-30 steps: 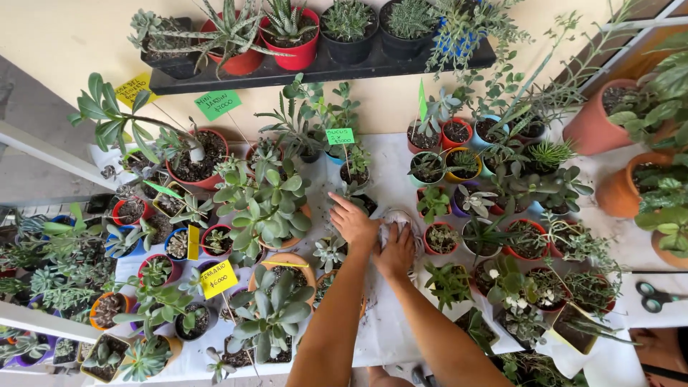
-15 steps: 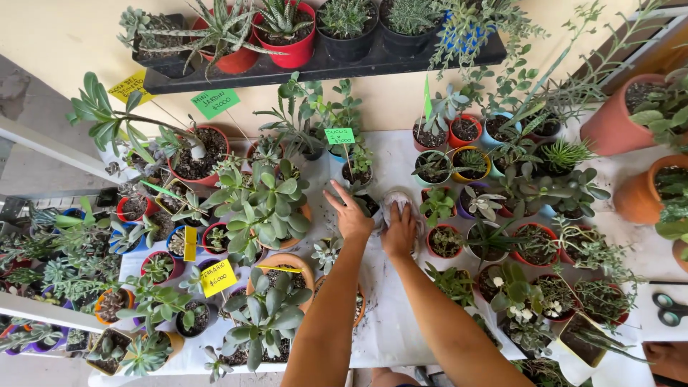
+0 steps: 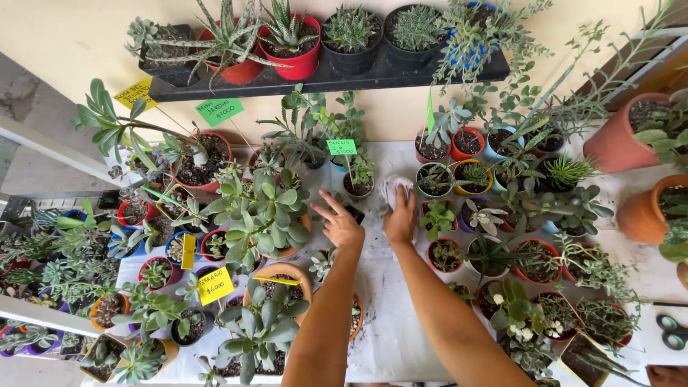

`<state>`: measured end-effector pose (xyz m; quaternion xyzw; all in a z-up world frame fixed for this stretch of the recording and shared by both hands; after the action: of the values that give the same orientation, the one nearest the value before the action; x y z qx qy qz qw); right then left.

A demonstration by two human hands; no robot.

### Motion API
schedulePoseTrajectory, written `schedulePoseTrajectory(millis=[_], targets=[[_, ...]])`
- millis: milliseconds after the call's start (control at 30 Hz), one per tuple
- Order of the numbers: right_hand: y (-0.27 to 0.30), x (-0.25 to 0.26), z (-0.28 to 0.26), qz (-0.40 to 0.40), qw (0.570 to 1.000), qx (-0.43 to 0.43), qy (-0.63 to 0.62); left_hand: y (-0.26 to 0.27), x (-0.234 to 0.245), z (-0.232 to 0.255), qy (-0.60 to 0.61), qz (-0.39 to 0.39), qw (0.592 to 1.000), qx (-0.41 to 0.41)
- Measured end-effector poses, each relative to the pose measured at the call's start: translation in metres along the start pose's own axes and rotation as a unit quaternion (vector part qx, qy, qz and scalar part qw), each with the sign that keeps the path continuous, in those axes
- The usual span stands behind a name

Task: Cleaning and organizing various potted succulents on a display table

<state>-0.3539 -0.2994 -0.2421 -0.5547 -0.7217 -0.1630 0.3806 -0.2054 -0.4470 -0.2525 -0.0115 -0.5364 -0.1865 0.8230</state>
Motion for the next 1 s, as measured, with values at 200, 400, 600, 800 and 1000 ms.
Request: schedulePoseTrajectory(millis=[200, 400, 600, 800, 1000], targets=[[-0.052, -0.096, 0.051, -0.109, 0.988, -0.033, 0.104, 0.013, -0.005, 0.002, 0.026, -0.036, 0.996, 0.073], [-0.099, -0.122, 0.045, -0.08, 0.993, -0.042, 0.078, 0.063, 0.064, 0.04, 0.064, -0.044, 0.997, 0.025], [-0.148, -0.15, 0.044, -0.099, 0.989, -0.027, 0.104, 0.061, 0.081, 0.041, 0.102, -0.043, 0.994, 0.005], [-0.162, -0.164, 0.039, -0.127, 0.982, 0.08, 0.117, 0.082, 0.055, 0.05, -0.087, -0.016, 0.988, -0.125], [-0.155, -0.145, 0.022, -0.108, 0.98, 0.119, 0.118, 0.14, 0.06, 0.08, -0.1, 0.131, 0.961, -0.222]])
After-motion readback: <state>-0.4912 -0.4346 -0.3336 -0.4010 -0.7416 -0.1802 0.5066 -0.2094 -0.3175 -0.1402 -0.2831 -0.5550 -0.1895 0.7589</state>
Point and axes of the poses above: each hand's wrist, its own y-axis away from the middle knuckle, its own x-axis out of the back of the hand, z = x × y, the point moved 10 cm from there along -y, towards the middle knuckle, and after that the axes turned 2 degrees about y, right-handed, at the moved point
